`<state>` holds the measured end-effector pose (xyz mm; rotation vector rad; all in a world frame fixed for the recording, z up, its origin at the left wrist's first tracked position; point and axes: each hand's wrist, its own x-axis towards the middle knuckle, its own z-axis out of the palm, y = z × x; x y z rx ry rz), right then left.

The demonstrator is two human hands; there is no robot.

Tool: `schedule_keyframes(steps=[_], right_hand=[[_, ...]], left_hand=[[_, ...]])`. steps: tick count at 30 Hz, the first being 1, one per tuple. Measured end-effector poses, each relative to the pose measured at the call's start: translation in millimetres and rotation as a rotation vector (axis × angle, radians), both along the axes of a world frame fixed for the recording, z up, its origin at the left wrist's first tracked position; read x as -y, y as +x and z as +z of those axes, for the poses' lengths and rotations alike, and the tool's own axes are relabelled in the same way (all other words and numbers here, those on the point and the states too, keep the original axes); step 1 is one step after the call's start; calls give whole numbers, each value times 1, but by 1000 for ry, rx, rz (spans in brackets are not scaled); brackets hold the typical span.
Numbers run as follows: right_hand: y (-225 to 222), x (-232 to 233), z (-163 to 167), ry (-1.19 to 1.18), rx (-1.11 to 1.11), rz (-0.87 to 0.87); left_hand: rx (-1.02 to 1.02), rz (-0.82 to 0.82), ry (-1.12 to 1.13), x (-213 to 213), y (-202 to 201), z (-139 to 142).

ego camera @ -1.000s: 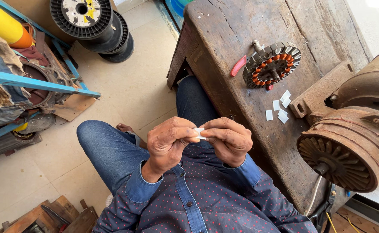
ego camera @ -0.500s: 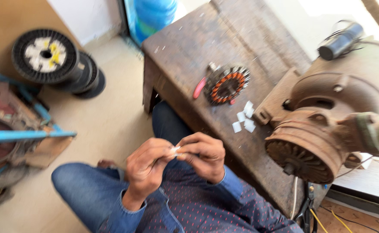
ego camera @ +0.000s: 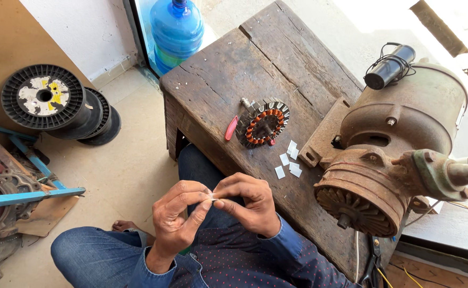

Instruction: The person inserts small white rectangular insulating pieces into the slots of a motor armature. They repeatedly pick up the pieces, place them into the slots, and adjust them by hand.

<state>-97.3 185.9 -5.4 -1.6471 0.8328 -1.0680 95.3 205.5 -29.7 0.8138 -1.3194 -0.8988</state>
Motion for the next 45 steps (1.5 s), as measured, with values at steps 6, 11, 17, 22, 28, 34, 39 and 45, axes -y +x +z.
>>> schedule_keyframes(steps=[6, 11, 17, 22, 28, 34, 39, 45], right_hand=[[-4, 11, 12, 224, -31, -22], [-6, 18, 22, 218, -71, -39], [-12, 22, 23, 175, -136, -132], [-21, 22, 15, 194, -142, -283], [-32, 24, 13, -114, -338, -488], [-43, 27, 9, -196, -419, -581], [-53, 31, 4, -186, -402, -586], [-56, 33, 3, -163, -321, -620]], left_hand=[[148, 25, -172, 24, 3, 12], [172, -14, -243, 38, 4, 15], [167, -60, -208, 49, -5, 10], [185, -86, -176, 62, -12, 11], [332, 195, -128, 101, -45, 32], [661, 307, -299, 139, -85, 50], [744, 327, -298, 145, -100, 47], [725, 310, -262, 146, -101, 42]])
